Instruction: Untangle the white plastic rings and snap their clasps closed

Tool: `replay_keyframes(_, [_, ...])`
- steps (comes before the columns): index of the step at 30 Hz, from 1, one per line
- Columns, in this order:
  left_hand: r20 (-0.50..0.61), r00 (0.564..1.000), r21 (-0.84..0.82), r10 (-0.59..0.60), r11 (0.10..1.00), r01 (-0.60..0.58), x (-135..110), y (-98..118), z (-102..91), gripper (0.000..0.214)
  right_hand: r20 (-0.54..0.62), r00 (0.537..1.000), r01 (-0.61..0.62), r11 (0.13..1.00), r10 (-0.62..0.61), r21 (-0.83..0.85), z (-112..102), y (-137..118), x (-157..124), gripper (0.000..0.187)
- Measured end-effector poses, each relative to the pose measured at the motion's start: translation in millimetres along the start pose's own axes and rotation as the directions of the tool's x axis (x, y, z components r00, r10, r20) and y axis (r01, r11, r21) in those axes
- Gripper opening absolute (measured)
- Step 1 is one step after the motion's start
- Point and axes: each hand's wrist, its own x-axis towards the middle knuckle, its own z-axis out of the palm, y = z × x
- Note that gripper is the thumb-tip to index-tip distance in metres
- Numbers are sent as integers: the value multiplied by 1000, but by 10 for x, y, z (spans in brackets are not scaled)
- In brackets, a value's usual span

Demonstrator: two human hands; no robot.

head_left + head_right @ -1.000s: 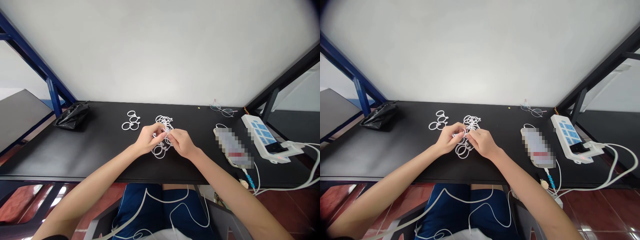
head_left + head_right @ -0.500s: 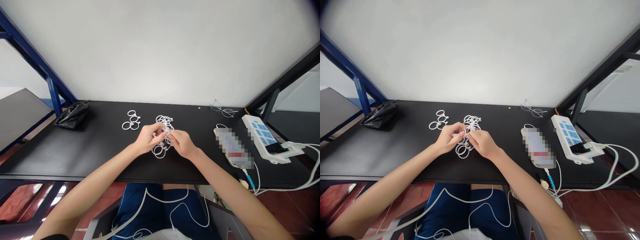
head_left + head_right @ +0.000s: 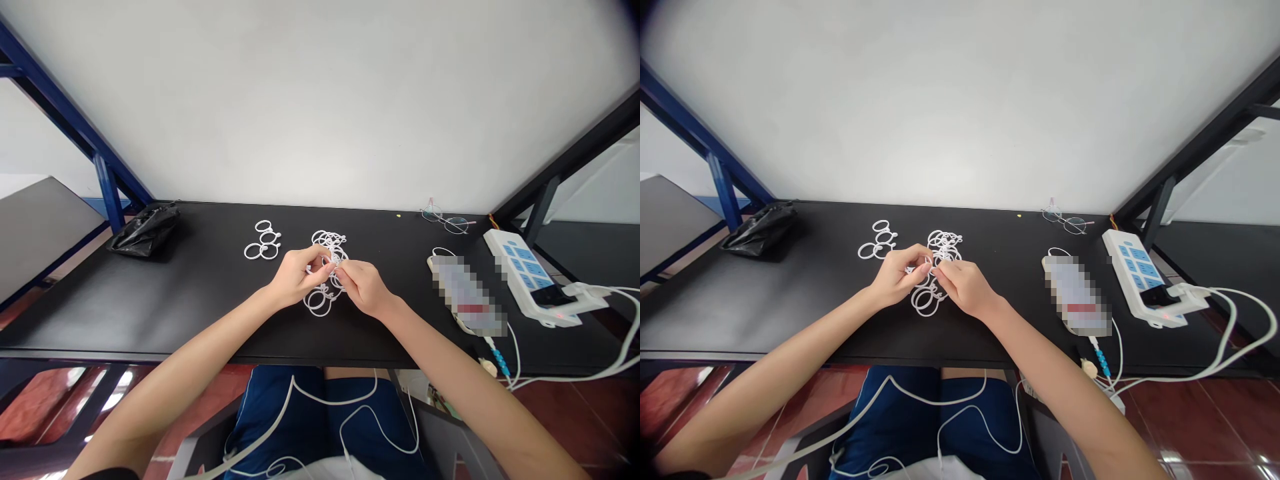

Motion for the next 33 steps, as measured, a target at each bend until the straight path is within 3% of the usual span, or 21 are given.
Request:
replay_keyframes(12, [4,1000,38,30,999,-30,4,-36,7,25,9,1000,-30,1000,30,-4,15,-22,10,30])
replay_keyframes(16, [48,998,269,43,962,-54,56,-187,-160,30,-68,987,-145,989,147,22,12,-49,14,29])
replay_keyframes(18, [-20,1000,453,-9,891,16,95,-310,-340,31,-163,964,-208,977,212,45,-5,-46,20,28])
replay_keyframes(19, [-122,991,505,-45,857,101,111,-376,-442,32,-211,949,-229,972,235,52,-15,-40,25,28])
replay_keyframes(22, [-330,937,597,-116,743,302,126,-558,-718,37,-323,907,-270,962,269,45,-37,-19,39,30])
replay_keyframes(24, [-375,908,635,-185,663,397,108,-651,-827,40,-365,886,-296,955,287,32,-38,-10,46,31])
replay_keyframes(27, [-331,900,656,-282,617,434,72,-743,-867,42,-388,869,-322,946,307,28,-31,-7,53,32])
replay_keyframes(33, [-202,910,714,-362,582,390,50,-824,-799,39,-396,862,-338,941,317,19,-24,3,63,32])
